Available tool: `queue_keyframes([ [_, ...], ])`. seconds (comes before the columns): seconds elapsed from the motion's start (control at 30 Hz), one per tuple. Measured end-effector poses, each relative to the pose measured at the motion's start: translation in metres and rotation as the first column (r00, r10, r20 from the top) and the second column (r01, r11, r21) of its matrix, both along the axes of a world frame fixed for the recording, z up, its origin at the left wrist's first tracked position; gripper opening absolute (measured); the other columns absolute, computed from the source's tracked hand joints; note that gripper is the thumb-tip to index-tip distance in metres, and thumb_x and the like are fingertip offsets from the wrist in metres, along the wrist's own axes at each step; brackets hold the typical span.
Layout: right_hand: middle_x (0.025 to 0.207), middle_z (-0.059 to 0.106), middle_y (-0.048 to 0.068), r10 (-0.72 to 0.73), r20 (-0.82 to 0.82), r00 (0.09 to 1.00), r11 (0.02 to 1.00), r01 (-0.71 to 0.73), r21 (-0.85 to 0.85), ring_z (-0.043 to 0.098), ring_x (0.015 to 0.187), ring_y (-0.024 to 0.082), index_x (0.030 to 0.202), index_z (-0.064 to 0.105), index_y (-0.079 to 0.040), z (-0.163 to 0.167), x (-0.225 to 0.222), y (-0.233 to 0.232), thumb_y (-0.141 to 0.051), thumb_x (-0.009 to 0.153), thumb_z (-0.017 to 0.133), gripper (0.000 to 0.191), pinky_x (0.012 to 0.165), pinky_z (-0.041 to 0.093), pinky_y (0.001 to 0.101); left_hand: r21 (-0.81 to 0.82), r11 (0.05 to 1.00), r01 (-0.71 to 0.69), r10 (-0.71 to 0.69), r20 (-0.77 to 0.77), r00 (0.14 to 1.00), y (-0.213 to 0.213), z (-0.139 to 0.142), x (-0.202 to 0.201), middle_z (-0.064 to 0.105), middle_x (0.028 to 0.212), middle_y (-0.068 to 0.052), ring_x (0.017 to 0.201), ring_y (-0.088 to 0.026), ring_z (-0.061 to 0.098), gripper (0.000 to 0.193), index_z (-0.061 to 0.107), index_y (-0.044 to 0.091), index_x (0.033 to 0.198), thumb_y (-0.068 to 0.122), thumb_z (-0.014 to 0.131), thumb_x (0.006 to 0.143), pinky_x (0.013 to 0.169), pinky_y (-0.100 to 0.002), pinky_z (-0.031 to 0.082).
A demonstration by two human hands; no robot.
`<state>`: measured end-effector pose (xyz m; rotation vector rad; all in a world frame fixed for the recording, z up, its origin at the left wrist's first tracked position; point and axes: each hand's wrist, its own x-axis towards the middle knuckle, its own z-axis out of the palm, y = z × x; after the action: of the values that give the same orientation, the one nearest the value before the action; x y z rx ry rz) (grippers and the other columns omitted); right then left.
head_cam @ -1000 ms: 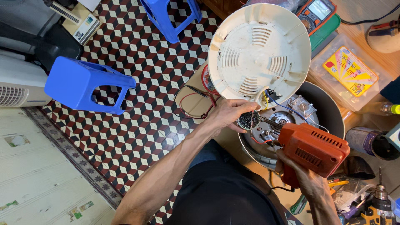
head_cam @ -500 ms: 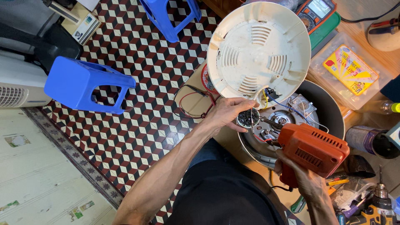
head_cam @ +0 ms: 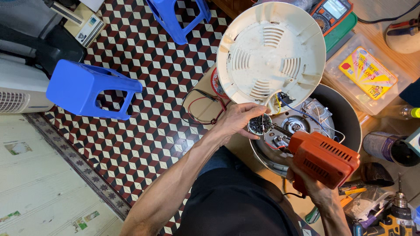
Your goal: The person repairs the disassembled base of a rice cooker on a workbench. They use pliers to work on the heating assembly, manipulate and route wires, hold a small sensor cup, and use a heat gun to heat the component while adjusting parts inside the cooker base.
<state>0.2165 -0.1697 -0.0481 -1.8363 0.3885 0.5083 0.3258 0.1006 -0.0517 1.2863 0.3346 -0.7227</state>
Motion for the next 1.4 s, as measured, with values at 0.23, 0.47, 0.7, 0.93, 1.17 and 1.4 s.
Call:
queue_keyframes([
  [0.23,0.062,0.072,0.009,0.009,-0.028,1.0,0.998,-0.01,-0.067,0.063,0.044,0.018,0.081,0.074,-0.002,0.002,0.003,0.001,-0.024,0.084,0.077,0.023,0.037,0.051,0.0323,0.011,1.0,0.01,-0.01,0.011,1.0,-0.001,0.004,0.001,0.074,0.101,-0.011,0.082,-0.015,0.075,0.043,0.074,0.005,0.119,0.039,0.064,0.093,0.057,-0.028,0.068],
  [0.47,0.064,0.072,0.009,0.02,0.062,0.998,1.0,-0.021,0.007,0.065,0.044,0.017,0.084,0.073,-0.002,-0.006,-0.002,-0.004,-0.022,0.084,0.076,0.02,0.037,0.053,0.0307,0.012,1.0,0.013,-0.013,0.011,1.0,0.0,0.005,0.001,0.074,0.105,-0.012,0.085,-0.017,0.075,0.045,0.074,0.004,0.119,0.039,0.065,0.092,0.057,-0.028,0.068],
  [0.7,0.064,0.072,0.007,0.041,0.091,0.995,0.999,-0.04,-0.013,0.065,0.045,0.015,0.082,0.073,-0.004,-0.007,-0.003,-0.003,-0.025,0.084,0.075,0.021,0.037,0.052,0.0289,0.02,1.0,0.008,-0.008,0.019,1.0,-0.001,0.002,0.0,0.074,0.103,-0.011,0.086,-0.015,0.075,0.044,0.073,0.004,0.119,0.039,0.066,0.092,0.057,-0.029,0.067],
  [0.93,0.056,0.065,0.009,-0.021,-0.048,0.999,1.0,0.021,0.001,0.056,0.041,0.014,0.07,0.071,0.0,0.009,0.001,0.01,-0.029,0.086,0.078,0.034,0.036,0.045,0.0292,-0.016,1.0,0.007,-0.007,0.005,1.0,0.0,0.002,0.001,0.074,0.098,-0.011,0.081,-0.015,0.075,0.044,0.074,0.003,0.118,0.038,0.066,0.092,0.057,-0.029,0.068],
  [1.17,0.058,0.067,0.009,-0.017,0.009,1.0,0.999,0.018,-0.038,0.058,0.044,0.017,0.072,0.072,-0.001,0.011,-0.001,0.012,-0.028,0.085,0.078,0.03,0.039,0.047,0.0305,-0.032,0.999,-0.007,0.007,-0.006,1.0,-0.001,-0.002,0.001,0.074,0.099,-0.012,0.082,-0.016,0.076,0.047,0.072,0.001,0.12,0.038,0.067,0.092,0.056,-0.029,0.068],
  [1.4,0.067,0.073,0.007,0.054,0.181,0.982,0.997,-0.063,0.044,0.07,0.053,0.016,0.084,0.073,-0.004,-0.003,-0.008,0.006,-0.023,0.086,0.074,0.019,0.048,0.059,0.0308,-0.031,0.999,-0.008,0.008,-0.013,1.0,-0.002,-0.003,0.001,0.075,0.098,-0.014,0.079,-0.018,0.077,0.05,0.07,0.0,0.121,0.039,0.068,0.09,0.055,-0.029,0.064],
])
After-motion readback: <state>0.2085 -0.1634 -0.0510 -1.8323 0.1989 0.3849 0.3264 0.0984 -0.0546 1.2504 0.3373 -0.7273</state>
